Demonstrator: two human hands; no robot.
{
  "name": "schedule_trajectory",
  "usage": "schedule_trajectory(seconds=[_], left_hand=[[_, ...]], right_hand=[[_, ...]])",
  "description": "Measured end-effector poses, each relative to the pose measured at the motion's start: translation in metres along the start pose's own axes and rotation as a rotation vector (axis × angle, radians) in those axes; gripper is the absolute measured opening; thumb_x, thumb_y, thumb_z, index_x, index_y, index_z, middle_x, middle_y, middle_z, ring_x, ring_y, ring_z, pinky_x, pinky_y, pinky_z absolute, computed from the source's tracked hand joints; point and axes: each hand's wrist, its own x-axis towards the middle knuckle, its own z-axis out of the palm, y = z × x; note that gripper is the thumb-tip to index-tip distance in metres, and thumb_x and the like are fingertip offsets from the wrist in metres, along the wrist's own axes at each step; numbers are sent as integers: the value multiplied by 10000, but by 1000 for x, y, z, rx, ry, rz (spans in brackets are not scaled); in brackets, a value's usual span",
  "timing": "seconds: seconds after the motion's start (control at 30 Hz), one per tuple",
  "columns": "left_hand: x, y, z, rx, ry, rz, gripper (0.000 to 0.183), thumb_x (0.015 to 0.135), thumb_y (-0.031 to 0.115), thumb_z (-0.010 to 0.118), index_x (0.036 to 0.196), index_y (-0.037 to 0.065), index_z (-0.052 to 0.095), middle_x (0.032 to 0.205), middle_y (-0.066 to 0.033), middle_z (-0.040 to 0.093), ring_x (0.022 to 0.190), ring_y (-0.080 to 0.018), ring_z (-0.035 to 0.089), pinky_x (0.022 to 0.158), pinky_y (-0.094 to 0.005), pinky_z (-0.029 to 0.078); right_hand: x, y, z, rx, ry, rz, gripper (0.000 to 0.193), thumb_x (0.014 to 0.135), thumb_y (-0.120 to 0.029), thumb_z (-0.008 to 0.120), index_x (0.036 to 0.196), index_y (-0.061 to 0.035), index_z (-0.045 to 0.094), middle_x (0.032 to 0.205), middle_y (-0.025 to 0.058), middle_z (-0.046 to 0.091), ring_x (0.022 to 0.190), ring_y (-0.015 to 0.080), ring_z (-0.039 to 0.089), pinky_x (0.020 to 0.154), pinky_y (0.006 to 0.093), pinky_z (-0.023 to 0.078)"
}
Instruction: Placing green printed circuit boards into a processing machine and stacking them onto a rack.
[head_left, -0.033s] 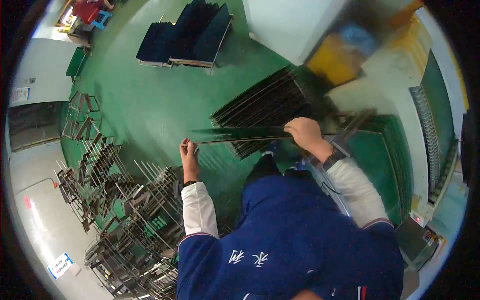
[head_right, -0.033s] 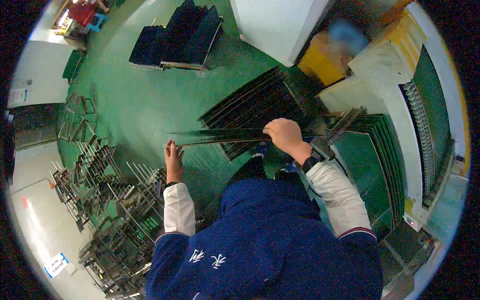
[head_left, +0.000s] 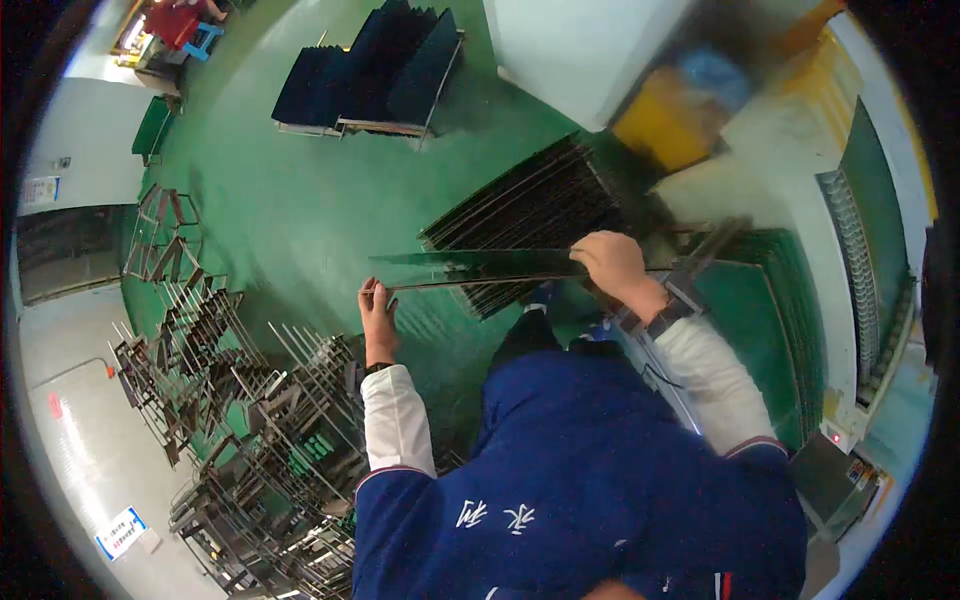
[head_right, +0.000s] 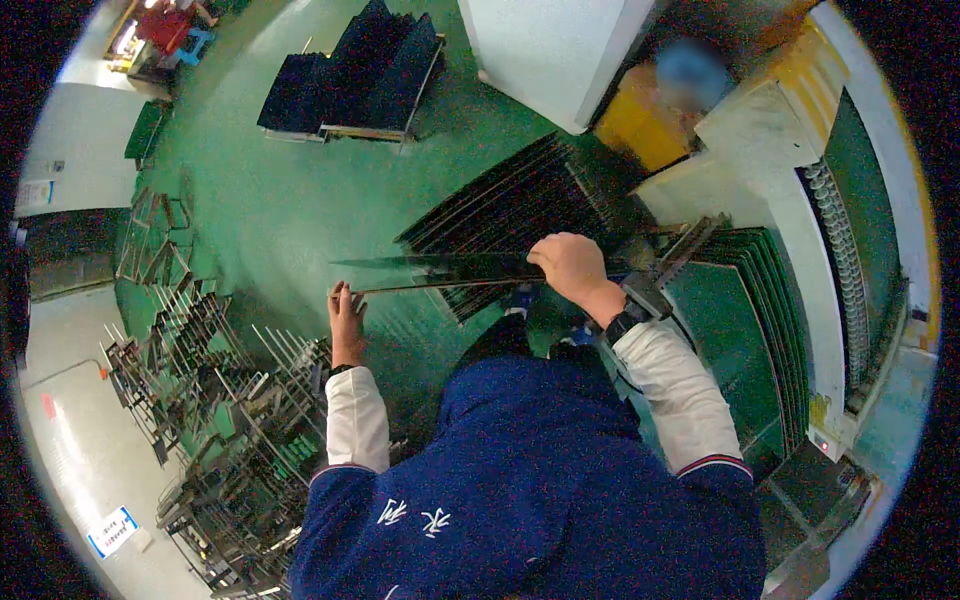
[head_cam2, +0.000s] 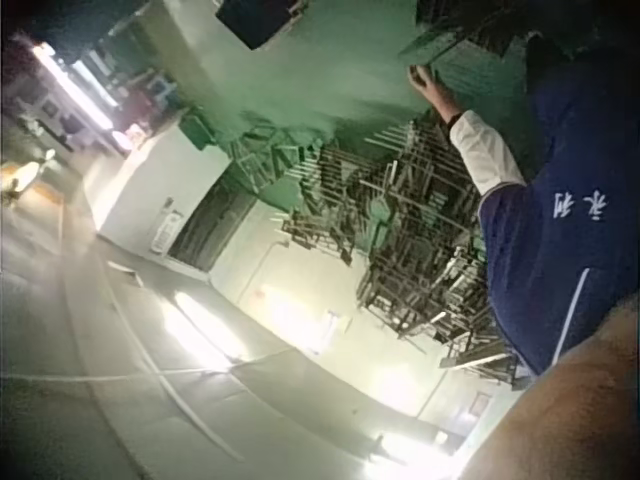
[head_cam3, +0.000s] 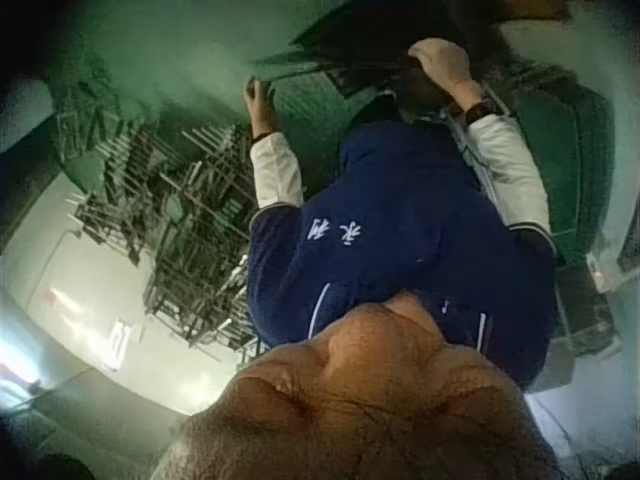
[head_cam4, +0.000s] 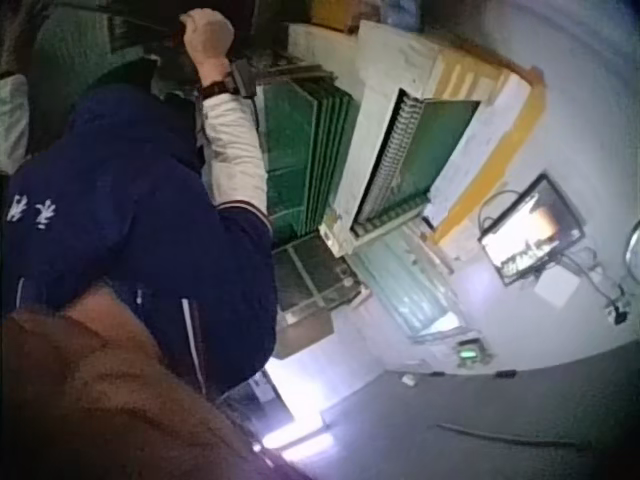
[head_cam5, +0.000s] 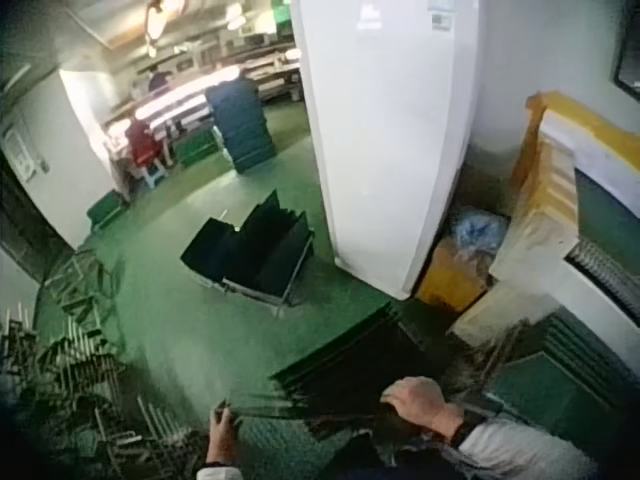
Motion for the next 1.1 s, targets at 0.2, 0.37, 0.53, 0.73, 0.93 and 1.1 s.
schedule_trajectory(seconds=[0.2,0.37,0.53,0.73,0.93,1.1], left_hand=[[3,-1,-3,-58,-33,-11,571,915,368,582,1365,92,365,1331,-91,431,1157,-234,489,971,-400,384],[-5,4,1,-60,-45,-24,601,900,379,588,1366,81,354,1311,-96,435,1166,-245,479,957,-389,389],[-13,-2,-11,-151,-63,-49,563,879,396,611,1343,177,380,1243,-32,467,1148,-256,477,961,-431,346],[8,-39,-46,-107,-145,62,624,846,434,634,1359,202,364,1340,-28,393,1189,-263,437,966,-439,316],[1,-21,-28,-211,-86,-70,676,841,437,621,1405,206,329,1426,-4,322,1161,-250,427,949,-437,329],[12,-27,-26,-242,-62,-95,660,839,435,619,1397,211,346,1423,2,321,1153,-226,398,942,-434,332]], right_hand=[[20,-5,-79,-28,364,-140,81,779,-143,664,770,-62,658,763,102,650,699,315,611,623,397,482],[-11,-25,-191,105,589,64,106,794,-69,680,875,-3,662,765,98,652,703,200,624,636,314,464],[-99,-20,-285,196,1238,258,141,883,-97,628,954,11,686,921,30,676,855,99,592,791,247,451],[-223,-7,-355,1204,1435,-17,271,910,-117,595,1150,11,594,1138,115,623,1053,232,574,983,366,423],[-329,27,-312,445,1405,514,406,855,-134,656,1222,-5,538,1190,109,596,1094,260,568,949,430,455],[-348,14,-267,1183,1611,433,300,883,-115,611,1162,-8,578,1133,109,613,1045,250,583,917,396,470]])
